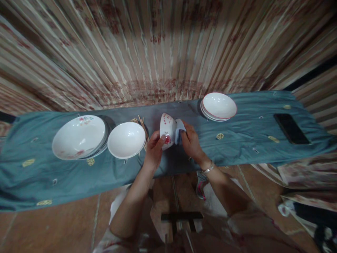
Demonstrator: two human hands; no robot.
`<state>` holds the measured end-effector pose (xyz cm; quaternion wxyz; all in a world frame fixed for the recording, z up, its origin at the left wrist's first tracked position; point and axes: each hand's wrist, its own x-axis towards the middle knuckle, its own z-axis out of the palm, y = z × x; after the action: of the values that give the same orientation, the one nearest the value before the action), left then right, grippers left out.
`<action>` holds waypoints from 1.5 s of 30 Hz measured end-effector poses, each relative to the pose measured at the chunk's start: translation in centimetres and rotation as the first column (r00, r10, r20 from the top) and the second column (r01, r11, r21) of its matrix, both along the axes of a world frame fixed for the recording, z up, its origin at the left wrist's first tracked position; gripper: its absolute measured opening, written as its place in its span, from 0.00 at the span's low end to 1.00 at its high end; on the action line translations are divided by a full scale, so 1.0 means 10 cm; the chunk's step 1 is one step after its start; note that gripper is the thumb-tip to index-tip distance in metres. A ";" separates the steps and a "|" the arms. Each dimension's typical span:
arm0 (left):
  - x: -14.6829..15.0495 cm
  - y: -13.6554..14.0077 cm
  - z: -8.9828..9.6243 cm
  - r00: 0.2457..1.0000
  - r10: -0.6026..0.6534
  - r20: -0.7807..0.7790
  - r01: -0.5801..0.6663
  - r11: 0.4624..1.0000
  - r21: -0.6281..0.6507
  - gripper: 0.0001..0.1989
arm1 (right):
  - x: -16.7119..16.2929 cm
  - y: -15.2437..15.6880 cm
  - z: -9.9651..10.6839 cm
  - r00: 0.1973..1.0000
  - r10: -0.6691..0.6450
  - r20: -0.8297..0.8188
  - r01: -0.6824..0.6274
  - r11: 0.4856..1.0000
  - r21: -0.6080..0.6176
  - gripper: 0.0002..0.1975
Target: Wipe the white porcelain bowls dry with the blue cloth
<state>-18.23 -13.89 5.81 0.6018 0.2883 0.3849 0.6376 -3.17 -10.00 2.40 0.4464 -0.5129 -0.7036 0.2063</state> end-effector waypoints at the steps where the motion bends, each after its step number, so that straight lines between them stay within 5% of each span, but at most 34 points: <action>1: 0.00 0.00 0.00 1.000 0.004 0.006 -0.004 1.000 -0.002 0.16 | 0.00 0.01 -0.02 1.000 -0.007 -0.014 0.006 1.000 -0.019 0.22; 29: -0.12 0.05 0.01 0.995 0.059 0.078 -0.054 0.996 -0.066 0.14 | -0.13 -0.14 -0.04 0.972 0.004 0.233 -0.024 0.996 0.083 0.23; 45: -0.16 0.09 0.04 0.993 0.071 0.095 -0.063 0.995 -0.082 0.18 | -0.13 -0.21 0.09 0.993 0.081 0.090 -0.087 0.994 0.060 0.23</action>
<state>-19.87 -12.96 6.19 0.6092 0.2195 0.3893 0.6551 -4.50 -12.09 3.34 0.4221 -0.4769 -0.7497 0.1798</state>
